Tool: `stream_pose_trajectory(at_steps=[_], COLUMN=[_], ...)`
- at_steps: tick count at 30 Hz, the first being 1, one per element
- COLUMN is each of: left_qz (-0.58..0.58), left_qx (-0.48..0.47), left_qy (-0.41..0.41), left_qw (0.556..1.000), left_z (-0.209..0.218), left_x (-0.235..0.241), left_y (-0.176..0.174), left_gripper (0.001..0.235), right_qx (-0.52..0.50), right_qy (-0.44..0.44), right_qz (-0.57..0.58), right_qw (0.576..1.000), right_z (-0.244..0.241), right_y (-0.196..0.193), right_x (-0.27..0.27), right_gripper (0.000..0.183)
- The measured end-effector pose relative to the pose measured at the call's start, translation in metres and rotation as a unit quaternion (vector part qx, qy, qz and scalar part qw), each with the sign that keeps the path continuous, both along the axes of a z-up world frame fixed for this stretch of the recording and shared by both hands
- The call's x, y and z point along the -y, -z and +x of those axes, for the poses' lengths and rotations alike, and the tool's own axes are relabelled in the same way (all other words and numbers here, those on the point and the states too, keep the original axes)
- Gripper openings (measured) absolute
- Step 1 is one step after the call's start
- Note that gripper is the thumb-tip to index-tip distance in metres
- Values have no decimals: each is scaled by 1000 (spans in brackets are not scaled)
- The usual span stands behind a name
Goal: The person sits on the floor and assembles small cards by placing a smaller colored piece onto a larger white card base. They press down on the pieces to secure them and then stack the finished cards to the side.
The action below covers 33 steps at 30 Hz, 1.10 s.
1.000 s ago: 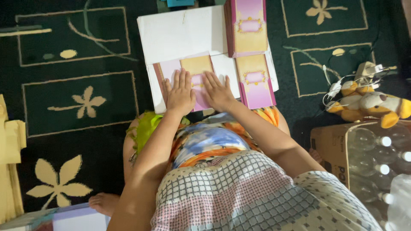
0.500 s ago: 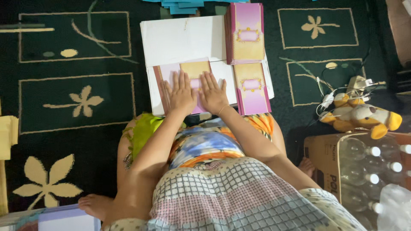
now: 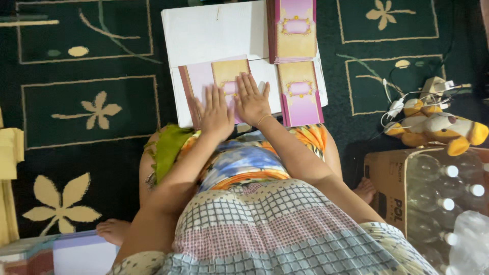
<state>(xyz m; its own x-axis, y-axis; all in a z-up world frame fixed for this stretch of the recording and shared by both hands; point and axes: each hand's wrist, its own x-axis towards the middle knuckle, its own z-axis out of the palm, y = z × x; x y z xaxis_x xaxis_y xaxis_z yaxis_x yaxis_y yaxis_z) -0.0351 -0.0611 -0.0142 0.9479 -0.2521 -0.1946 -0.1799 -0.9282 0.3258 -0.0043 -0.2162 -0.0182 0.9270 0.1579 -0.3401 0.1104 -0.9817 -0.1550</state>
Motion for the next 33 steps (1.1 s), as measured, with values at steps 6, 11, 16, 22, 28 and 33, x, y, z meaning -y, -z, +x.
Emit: stream_pose_trajectory(at_steps=[6, 11, 16, 22, 28, 33], left_qz=[35, 26, 43, 15, -77, -397], left_qx=[-2, 25, 40, 20, 93, 110], left_qy=[30, 2, -10, 29, 51, -187], left_qw=[999, 999, 998, 999, 991, 892], left_z=[-19, 75, 88, -7, -31, 4], left_x=[-5, 3, 8, -6, -9, 14], left_y=[-12, 8, 12, 0, 29, 42], left_gripper=[75, 73, 74, 73, 77, 65], right_qx=[-1, 5, 14, 25, 38, 61], right_qy=[-5, 2, 1, -6, -11, -23], right_qz=[0, 6, 2, -2, 2, 22], right_qw=[1000, 1000, 1000, 1000, 999, 998], right_z=[0, -3, -3, -1, -1, -4], right_y=[-5, -3, 2, 3, 4, 7], right_x=[0, -1, 0, 3, 2, 7], right_gripper=[67, 65, 65, 66, 66, 66])
